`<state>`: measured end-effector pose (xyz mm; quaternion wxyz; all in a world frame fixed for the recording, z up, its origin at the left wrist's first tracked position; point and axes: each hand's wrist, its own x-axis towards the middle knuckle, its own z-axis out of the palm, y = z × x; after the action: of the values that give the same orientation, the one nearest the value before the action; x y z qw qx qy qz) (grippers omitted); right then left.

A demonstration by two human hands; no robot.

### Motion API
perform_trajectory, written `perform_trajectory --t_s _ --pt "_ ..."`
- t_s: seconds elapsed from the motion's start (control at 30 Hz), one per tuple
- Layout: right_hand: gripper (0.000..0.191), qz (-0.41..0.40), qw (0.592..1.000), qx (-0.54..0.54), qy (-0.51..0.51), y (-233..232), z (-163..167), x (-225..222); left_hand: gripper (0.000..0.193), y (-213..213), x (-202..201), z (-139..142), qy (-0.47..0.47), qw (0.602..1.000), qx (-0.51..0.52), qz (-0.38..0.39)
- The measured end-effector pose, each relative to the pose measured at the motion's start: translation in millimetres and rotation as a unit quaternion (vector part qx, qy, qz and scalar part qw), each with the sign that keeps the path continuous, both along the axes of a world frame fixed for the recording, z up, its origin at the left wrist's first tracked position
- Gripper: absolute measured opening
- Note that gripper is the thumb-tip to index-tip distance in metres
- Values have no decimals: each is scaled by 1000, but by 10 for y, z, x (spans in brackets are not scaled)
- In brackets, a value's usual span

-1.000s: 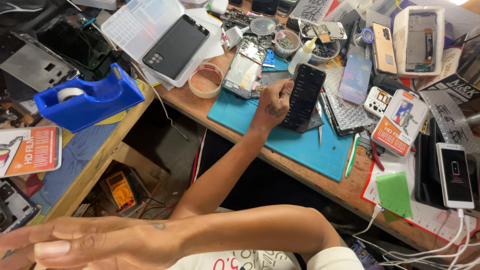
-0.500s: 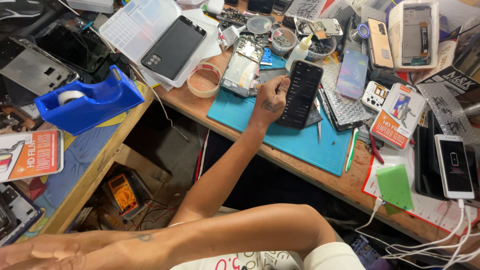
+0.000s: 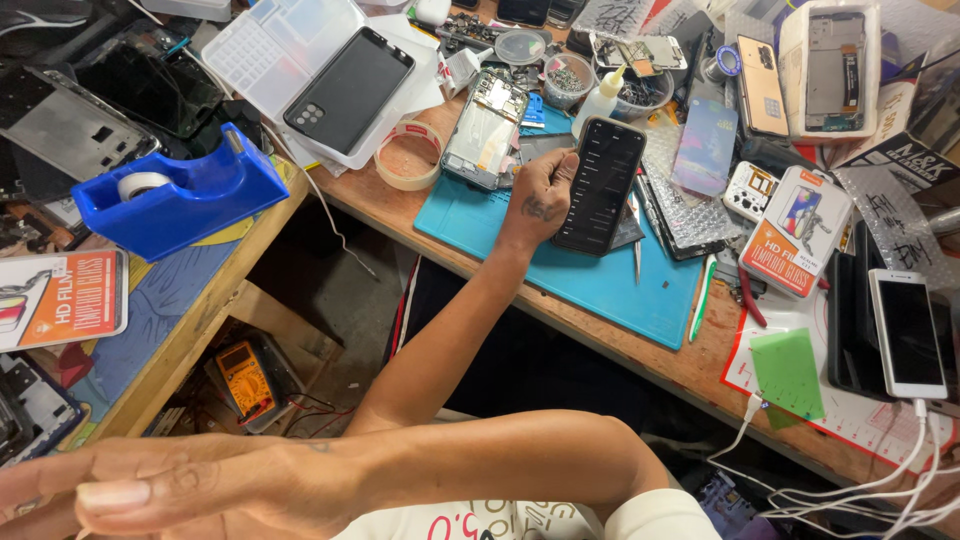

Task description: The person holds a smartphone and navigates through its settings menu, checking various options. They then place it down and pick up another smartphone, repeating the process of navigating through the settings. The person appears to be inspecting the functionality of the devices.

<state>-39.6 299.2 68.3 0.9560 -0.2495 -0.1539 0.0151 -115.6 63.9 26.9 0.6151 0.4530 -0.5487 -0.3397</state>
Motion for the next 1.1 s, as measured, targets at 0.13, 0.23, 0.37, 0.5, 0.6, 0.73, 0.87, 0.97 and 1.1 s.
perform_trajectory --t_s 0.13,0.23,0.37,0.5,0.6,0.73,0.87,0.97,1.1 --pt "63 8 1000 26 -11 -2 51 -53 34 13 -5 8 -2 1000 15 3" --pt "60 6 999 27 -22 -26 71 -114 35 16 -14 13 -8 1000 15 9" --pt "60 8 999 27 -16 -93 56 -247 35 13 -14 21 -10 1000 12 13" --pt "76 3 1000 9 -18 -220 57 -411 35 35 -14 25 -5 1000 4 11" --pt "88 -41 997 23 -63 -378 2 -612 35 28 -13 0 -1 1000 3 10" --pt "101 -198 976 51 -70 -670 -323 -1104 33 -35 13 -109 22 1000 13 -15" --pt "85 -189 920 238 -247 -889 -676 -1592 33 -133 33 -259 13 1000 19 -10" --pt "83 -218 916 208 -264 -925 -841 -1890 32 -216 30 -351 21 1000 17 -7" --pt "66 -293 877 351 -151 -862 -1092 -2323 33 -244 29 -440 18 1000 22 -7"
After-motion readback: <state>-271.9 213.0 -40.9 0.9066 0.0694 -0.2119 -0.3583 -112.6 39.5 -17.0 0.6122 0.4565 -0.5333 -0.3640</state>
